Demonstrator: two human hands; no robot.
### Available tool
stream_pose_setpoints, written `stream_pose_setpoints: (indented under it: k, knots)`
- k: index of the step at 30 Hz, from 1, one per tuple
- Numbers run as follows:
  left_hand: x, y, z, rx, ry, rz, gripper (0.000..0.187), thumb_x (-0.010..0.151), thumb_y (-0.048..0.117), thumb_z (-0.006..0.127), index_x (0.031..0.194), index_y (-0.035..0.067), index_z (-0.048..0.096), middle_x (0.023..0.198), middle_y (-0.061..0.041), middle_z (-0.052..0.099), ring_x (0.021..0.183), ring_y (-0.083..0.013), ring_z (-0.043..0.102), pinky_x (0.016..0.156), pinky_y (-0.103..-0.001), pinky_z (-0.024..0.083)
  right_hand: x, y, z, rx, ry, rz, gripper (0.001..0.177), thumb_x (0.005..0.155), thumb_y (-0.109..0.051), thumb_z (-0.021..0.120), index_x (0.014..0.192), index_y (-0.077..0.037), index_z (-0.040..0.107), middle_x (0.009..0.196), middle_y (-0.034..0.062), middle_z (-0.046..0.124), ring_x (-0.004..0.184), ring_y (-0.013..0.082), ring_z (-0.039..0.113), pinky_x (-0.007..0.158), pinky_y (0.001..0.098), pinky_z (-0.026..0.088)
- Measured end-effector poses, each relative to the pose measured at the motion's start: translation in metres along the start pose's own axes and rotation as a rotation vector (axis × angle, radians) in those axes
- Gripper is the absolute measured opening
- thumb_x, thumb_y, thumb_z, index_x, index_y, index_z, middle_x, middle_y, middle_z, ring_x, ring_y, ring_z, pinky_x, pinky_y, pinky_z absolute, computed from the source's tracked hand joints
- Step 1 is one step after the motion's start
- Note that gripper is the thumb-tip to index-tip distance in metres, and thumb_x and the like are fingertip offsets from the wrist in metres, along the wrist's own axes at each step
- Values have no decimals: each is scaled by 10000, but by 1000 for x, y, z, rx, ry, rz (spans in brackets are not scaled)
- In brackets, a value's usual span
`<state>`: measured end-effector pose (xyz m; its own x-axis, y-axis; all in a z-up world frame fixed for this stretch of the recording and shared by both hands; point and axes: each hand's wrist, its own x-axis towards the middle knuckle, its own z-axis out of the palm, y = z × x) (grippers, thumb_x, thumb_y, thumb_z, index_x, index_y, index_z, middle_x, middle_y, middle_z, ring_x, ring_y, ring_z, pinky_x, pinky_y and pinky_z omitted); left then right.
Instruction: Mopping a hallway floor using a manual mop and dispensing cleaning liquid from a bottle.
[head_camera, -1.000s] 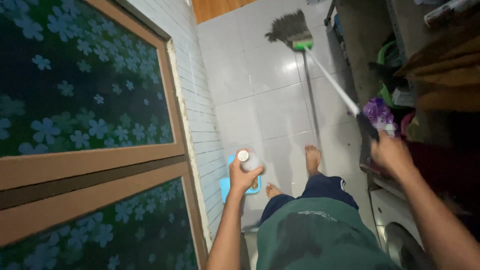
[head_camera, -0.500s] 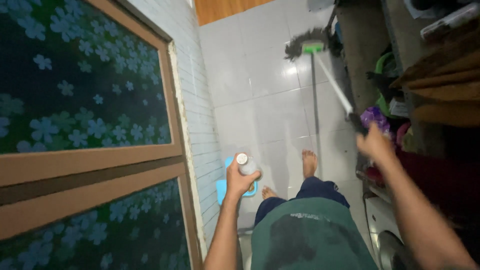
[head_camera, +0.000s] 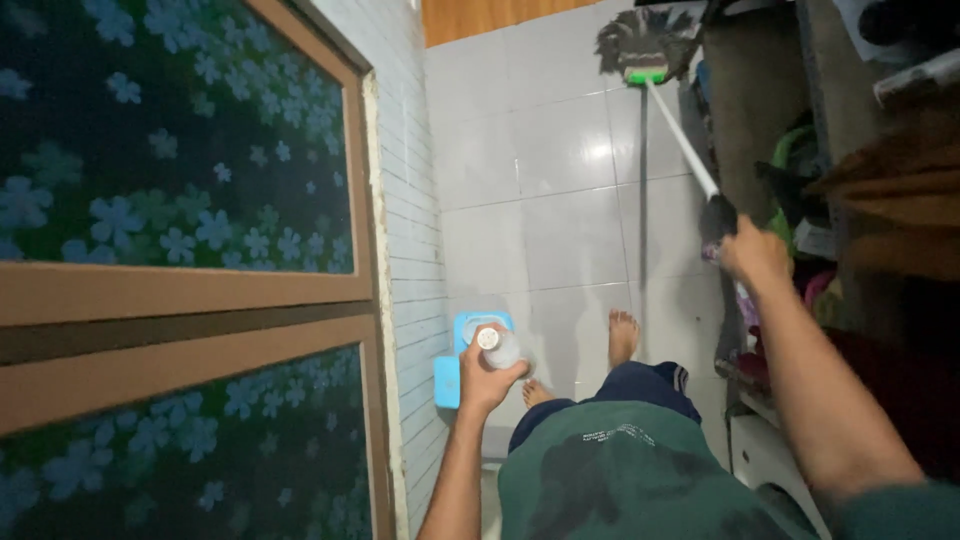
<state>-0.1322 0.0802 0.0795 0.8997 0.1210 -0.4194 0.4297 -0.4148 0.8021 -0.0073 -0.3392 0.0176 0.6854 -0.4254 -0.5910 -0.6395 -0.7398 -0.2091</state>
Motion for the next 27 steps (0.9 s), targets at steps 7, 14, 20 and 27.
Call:
stream_pose_setpoints:
  k: [7, 14, 20, 27]
  knots:
    - [26, -37, -10, 155, -143, 299, 421, 656, 203, 820, 1027, 192, 622, 893, 6, 645, 798, -178, 591, 683, -355, 442, -170, 76, 21, -59, -211, 198, 592, 1060, -375, 395, 1637, -251, 352, 1359, 310, 637, 1192, 491, 639, 961, 561, 525]
    - [28, -33, -14, 160, -216, 325, 450, 654, 180, 801, 1058, 186, 603, 896, 24, 627, 787, -176, 557, 689, -341, 440, -245, 138, 40, -140, -300, 464, 586, 1043, -472, 447, 1612, -331, 443, 1330, 186, 755, 710, 405, 862, 750, 446, 683]
    - [22, -21, -6, 188, -246, 304, 460, 672, 175, 818, 1078, 181, 603, 940, 11, 654, 840, -193, 599, 704, -351, 452, -197, 78, 43, 63, -119, 374, 563, 1092, -349, 456, 1638, -235, 378, 1411, 258, 598, 1236, 413, 620, 1003, 542, 536]
    - [8, -6, 4, 144, -189, 280, 442, 665, 191, 795, 1063, 188, 604, 889, 12, 631, 797, -193, 572, 665, -354, 434, -44, 76, 86, 41, -100, 42, 711, 991, -427, 515, 1609, -100, 382, 1522, 245, 505, 1370, 478, 489, 1119, 528, 409]
